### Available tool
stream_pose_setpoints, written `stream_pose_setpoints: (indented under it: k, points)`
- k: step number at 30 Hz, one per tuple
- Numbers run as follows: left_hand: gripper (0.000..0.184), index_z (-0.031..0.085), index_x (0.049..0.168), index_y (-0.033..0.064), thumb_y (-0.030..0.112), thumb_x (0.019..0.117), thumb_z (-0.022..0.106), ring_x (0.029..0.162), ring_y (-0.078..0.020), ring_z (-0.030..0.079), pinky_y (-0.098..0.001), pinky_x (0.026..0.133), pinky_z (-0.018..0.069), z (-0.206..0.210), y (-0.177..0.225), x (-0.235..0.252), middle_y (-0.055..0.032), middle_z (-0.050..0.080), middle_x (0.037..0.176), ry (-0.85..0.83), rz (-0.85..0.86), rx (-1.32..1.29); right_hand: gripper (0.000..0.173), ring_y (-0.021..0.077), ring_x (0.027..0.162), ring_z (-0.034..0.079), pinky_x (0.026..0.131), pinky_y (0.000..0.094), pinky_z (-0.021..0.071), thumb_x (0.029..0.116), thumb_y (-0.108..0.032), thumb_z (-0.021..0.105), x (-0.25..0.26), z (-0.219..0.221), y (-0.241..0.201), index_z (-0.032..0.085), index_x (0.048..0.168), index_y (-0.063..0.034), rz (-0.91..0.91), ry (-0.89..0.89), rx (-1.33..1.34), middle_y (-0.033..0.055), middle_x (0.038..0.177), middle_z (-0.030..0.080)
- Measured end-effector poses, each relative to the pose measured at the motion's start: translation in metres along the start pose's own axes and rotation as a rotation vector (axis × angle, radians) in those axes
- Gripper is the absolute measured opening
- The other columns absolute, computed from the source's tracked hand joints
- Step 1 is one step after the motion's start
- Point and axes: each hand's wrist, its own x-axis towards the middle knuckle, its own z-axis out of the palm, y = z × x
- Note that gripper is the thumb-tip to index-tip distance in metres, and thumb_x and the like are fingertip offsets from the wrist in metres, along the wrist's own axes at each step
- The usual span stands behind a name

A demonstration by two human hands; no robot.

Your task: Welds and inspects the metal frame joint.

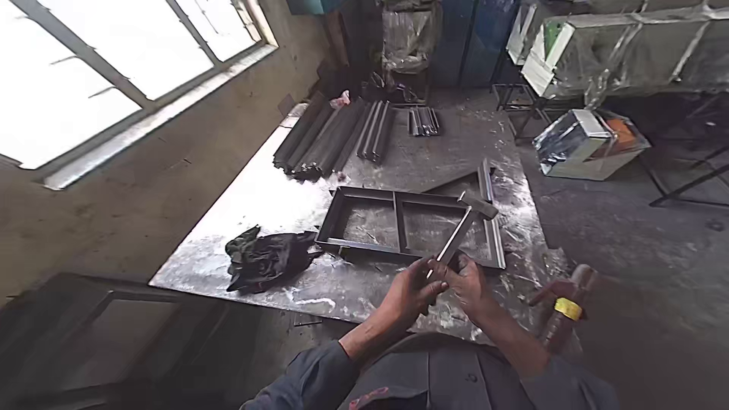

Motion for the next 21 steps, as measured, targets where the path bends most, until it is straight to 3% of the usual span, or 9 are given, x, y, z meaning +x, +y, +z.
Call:
stream_pose_setpoints:
  k: [3,5,7,9,11,13,16,18,21]
  points:
    - [0.028,0.065,0.12,0.0037,0.023,0.0999,0.065,0.057,-0.0058,0.059,-0.0254,0.057,0.0533,0.023,-0.006,0.006,0.0021,0.064,0.074,-0.007,-0.02,0.145,0.038,0.0058,0.085,0.068,0.083,0.027,0.0566,0.0876,-0.034,0.08,-0.011,-0.025,0.007,0.067,0.107,-0.004,0.071,0.009,-0.142,0.0015,0.092,0.071]
    - [0.021,0.068,0.112,0.0023,0.02,0.1002,0.063,0.05,-0.0045,0.051,-0.023,0.05,0.0462,0.036,-0.005,0.015,0.0039,0.058,0.065,0.018,-0.041,-0.041,0.043,0.007,0.088,0.066,0.084,0.0297,0.054,0.0934,-0.046,0.07,-0.013,-0.047,0.009,0.069,0.106,-0.0053,0.025,-0.041,-0.289,0.0021,0.094,0.069]
    - [0.017,0.068,0.106,0.001,0.017,0.0998,0.063,0.045,-0.005,0.044,-0.0222,0.044,0.0401,0.039,-0.004,0.029,0.0037,0.052,0.06,0.014,-0.11,-0.241,0.048,0.0089,0.096,0.067,0.09,0.0308,0.0549,0.0999,-0.05,0.06,-0.019,-0.074,0.013,0.072,0.118,-0.0079,-0.11,-0.054,-0.459,0.0045,0.106,0.072]
    - [0.018,0.067,0.107,-0.0002,0.015,0.0994,0.064,0.044,-0.0057,0.043,-0.0222,0.042,0.0391,0.035,-0.008,0.047,0.0029,0.051,0.059,0.027,-0.164,-0.287,0.046,0.0099,0.092,0.068,0.085,0.0311,0.0581,0.1003,-0.047,0.061,-0.032,-0.103,0.02,0.07,0.128,-0.0115,-0.21,0.066,-0.627,0.0039,0.108,0.072]
    - [0.019,0.067,0.111,-0.0013,0.014,0.1,0.063,0.044,-0.0064,0.042,-0.0221,0.042,0.0389,0.025,-0.014,0.063,0.0017,0.051,0.06,0.032,-0.217,-0.295,0.043,0.0152,0.087,0.069,0.078,0.0358,0.0604,0.0978,-0.043,0.066,-0.053,-0.135,0.029,0.07,0.129,-0.013,-0.208,0.277,-0.811,0.0067,0.107,0.071]
    - [0.017,0.067,0.109,-0.0014,0.012,0.1001,0.064,0.043,-0.0065,0.042,-0.0218,0.041,0.038,0.014,-0.02,0.076,0.0011,0.05,0.06,0.04,-0.263,-0.289,0.046,0.0287,0.088,0.069,0.076,0.0486,0.0596,0.0952,-0.039,0.07,-0.076,-0.164,0.042,0.068,0.131,-0.0105,-0.098,0.48,-0.953,0.0161,0.11,0.069]
    - [0.013,0.065,0.105,-0.0004,0.012,0.1007,0.063,0.042,-0.0064,0.041,-0.0214,0.041,0.039,0.001,-0.026,0.091,0.0021,0.047,0.057,0.029,-0.316,-0.256,0.067,0.0442,0.097,0.067,0.082,0.0634,0.0543,0.0925,-0.04,0.074,-0.105,-0.183,0.068,0.052,0.147,-0.007,0.17,0.657,-1.072,0.0272,0.12,0.064]
    - [0.014,0.065,0.106,-0.0003,0.012,0.1014,0.063,0.042,-0.0066,0.043,-0.0216,0.042,0.0412,-0.001,-0.027,0.102,0.0021,0.048,0.057,0.002,-0.328,-0.228,0.082,0.0476,0.1,0.068,0.082,0.0676,0.0528,0.0935,-0.042,0.072,-0.112,-0.179,0.078,0.036,0.158,-0.0083,0.337,0.676,-1.08,0.028,0.128,0.063]
    - [0.017,0.067,0.108,0.0001,0.015,0.1013,0.064,0.044,-0.0077,0.047,-0.0229,0.043,0.0436,0.002,-0.029,0.119,0.0012,0.052,0.059,-0.032,-0.328,-0.174,0.099,0.0495,0.097,0.07,0.082,0.0689,0.0527,0.094,-0.054,0.068,-0.102,-0.158,0.08,0.015,0.165,-0.0107,0.584,0.624,-1.017,0.0281,0.121,0.068]
